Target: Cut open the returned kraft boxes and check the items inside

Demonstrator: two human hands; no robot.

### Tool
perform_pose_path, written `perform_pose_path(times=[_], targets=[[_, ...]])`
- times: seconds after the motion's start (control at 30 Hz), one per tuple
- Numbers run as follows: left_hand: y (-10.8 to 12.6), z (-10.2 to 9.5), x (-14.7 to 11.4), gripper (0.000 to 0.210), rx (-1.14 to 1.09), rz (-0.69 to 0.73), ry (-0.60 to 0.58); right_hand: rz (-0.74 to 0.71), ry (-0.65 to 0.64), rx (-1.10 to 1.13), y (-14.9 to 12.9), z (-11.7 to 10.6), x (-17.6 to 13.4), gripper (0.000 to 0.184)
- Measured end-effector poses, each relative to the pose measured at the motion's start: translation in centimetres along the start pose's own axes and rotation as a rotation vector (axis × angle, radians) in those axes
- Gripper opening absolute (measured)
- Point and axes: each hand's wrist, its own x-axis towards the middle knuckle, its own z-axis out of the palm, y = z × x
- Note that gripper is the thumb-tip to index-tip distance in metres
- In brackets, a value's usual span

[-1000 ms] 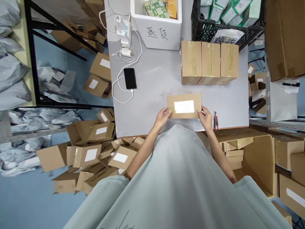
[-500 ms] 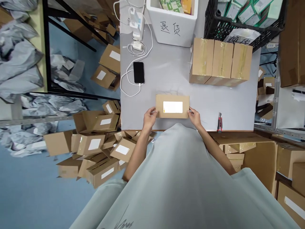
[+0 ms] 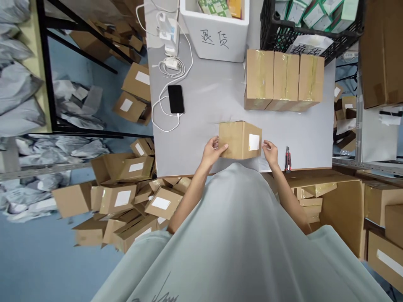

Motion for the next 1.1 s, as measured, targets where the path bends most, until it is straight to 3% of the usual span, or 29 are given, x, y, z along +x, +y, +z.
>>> perform_pose_path(times=[0.2,0.33,0.43,0.57,0.77,0.9,1.0,1.1], targets=[[1.2,4.2,-0.9,0.061,0.057,0.051,-0.168,-0.128,-0.056,0.062,-4.8,-2.5,-3.4,0.069],[1.6,6.4,-1.1,0.064,0.08,0.066,-0.2,-0.109,-0.049,0.034,-5.5,-3.3,-3.8,0.085],[1.9,6.8,-1.2,0.061,0.095,0.073,-0.206,-0.095,-0.064,0.066,-5.4,-3.6,-3.7,0.087],[2.9,5.2,-2.1,0.054,0.132,0.132,-0.146,-0.103,-0.112,0.123,-5.9,-2.6,-4.1,0.087],[4.6,0.5,-4.5,0.045,0.348,0.211,0.088,-0.089,-0.294,0.226,-7.0,2.5,-4.5,0.093],[4.4,-1.0,-5.6,0.047,0.39,0.254,0.087,-0.075,-0.433,0.304,-6.5,4.8,-3.9,0.092],[2.8,-1.1,-4.6,0.044,0.303,0.284,-0.03,-0.076,-0.311,0.252,-5.7,4.4,-3.0,0.095],[0.1,-1.2,-2.2,0.046,0.309,0.242,0.035,-0.106,-0.174,0.16,-5.3,2.8,-2.5,0.09]])
